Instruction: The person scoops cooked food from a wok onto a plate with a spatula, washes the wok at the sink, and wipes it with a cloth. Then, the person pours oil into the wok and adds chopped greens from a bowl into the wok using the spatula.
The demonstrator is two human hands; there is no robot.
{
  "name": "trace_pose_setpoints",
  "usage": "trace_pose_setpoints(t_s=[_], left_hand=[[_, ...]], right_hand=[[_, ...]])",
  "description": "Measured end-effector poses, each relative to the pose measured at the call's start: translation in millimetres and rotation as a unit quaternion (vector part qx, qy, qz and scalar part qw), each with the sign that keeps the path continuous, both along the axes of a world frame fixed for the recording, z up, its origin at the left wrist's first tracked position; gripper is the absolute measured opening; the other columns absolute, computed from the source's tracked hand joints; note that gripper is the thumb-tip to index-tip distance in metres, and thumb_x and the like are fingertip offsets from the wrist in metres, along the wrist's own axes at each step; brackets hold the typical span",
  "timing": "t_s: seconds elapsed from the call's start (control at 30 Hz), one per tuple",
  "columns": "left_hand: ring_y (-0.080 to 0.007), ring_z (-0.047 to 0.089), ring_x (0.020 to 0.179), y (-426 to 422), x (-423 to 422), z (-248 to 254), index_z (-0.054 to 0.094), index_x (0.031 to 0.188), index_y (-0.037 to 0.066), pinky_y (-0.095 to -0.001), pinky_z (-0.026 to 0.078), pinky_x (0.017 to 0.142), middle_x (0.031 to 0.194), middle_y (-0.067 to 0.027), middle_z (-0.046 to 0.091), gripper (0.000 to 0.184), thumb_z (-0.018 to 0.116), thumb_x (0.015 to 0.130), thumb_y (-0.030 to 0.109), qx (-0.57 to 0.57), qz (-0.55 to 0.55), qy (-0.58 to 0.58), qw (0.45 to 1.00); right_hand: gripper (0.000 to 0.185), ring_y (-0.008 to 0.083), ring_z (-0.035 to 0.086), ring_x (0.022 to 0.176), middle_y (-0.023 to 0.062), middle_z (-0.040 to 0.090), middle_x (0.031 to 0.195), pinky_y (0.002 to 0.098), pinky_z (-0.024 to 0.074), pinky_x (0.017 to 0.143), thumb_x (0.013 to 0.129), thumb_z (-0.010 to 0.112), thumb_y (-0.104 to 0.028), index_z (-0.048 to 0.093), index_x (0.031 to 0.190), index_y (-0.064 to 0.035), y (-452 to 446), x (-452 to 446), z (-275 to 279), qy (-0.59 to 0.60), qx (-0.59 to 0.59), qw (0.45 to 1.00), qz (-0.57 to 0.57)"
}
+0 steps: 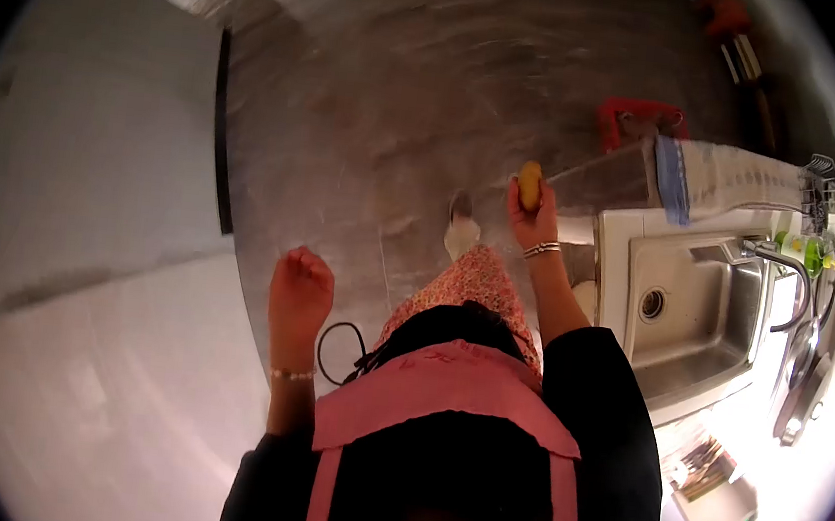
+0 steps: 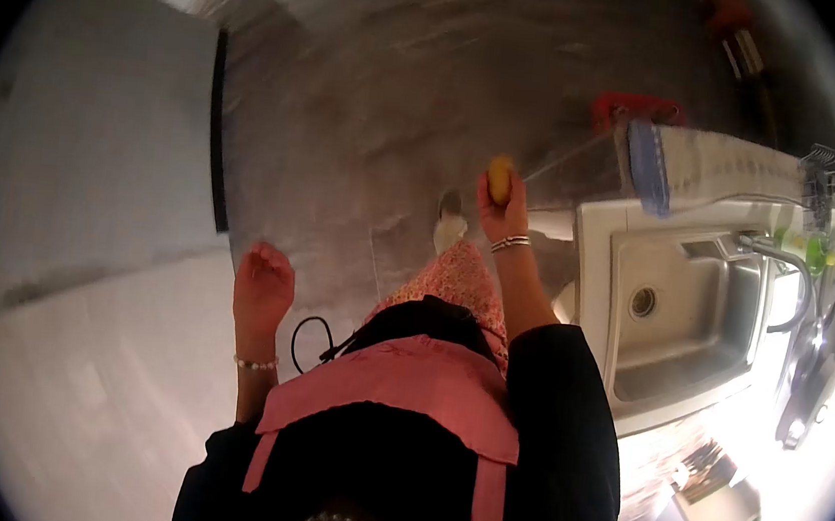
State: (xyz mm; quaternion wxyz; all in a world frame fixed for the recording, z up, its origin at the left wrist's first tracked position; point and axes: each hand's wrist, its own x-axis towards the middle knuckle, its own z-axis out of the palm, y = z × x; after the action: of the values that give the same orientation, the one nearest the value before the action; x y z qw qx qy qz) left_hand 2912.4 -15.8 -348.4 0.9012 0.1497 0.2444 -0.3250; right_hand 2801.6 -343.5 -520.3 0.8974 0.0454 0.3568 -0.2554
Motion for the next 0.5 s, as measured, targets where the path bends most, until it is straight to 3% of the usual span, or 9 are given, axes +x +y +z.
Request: trace_pose_setpoints(t_s=[0.1,0.27,0.37,0.5], left_hand=[[-0.0163,0.052,0.082,-47.5,66.2,-15.1,0.051,0.088,0.003,-0.0288,0.044,0.076,0.085,-0.0041,0.054,0.01,0.048,0.086,0.012,0.043,-0.015,0.022,0.999],[-0.0159,0.052,0.084,-109.2,161.4,-19.4,0.052,0.088,0.002,-0.0284,0.044,0.078,0.089,-0.005,0.056,0.01,0.05,0.084,0.011,0.111,-0.051,0.073,0.99],[-0.0158,0.052,0.085,-186.6,222.1,-44.6,0.053,0.088,0.002,-0.0281,0.044,0.079,0.09,-0.0049,0.056,0.009,0.051,0.083,0.01,0.095,-0.121,0.07,0.986],[-0.0158,0.053,0.086,-268.8,261.0,-28.6,0.053,0.089,0.002,-0.0278,0.044,0.08,0.088,-0.0039,0.057,0.009,0.049,0.083,0.008,0.156,-0.219,0.048,0.962]], right_hand=[[0.03,0.0224,0.054,0.09,0.0127,0.053,0.094,0.0313,0.0535,0.073,0.083,0.057,-0.019,0.049,0.104,0.0021,-43.6,58.6,-64.4,0.048,0.043,0.992,-0.104],[0.031,0.0206,0.051,0.088,0.0113,0.05,0.098,0.031,0.0517,0.073,0.082,0.058,-0.019,0.048,0.102,0.0021,-97.3,134.4,-151.7,0.108,0.138,0.951,-0.254],[0.032,0.0203,0.049,0.09,0.0119,0.049,0.101,0.031,0.051,0.073,0.082,0.058,-0.019,0.048,0.103,0.0027,-153.1,159.4,-160.0,0.106,0.139,0.927,-0.331],[0.028,0.0223,0.053,0.084,0.0095,0.053,0.098,0.0338,0.0516,0.072,0.079,0.061,-0.014,0.051,0.101,-0.0011,-218.7,142.6,-156.3,0.111,0.2,0.854,-0.467]])
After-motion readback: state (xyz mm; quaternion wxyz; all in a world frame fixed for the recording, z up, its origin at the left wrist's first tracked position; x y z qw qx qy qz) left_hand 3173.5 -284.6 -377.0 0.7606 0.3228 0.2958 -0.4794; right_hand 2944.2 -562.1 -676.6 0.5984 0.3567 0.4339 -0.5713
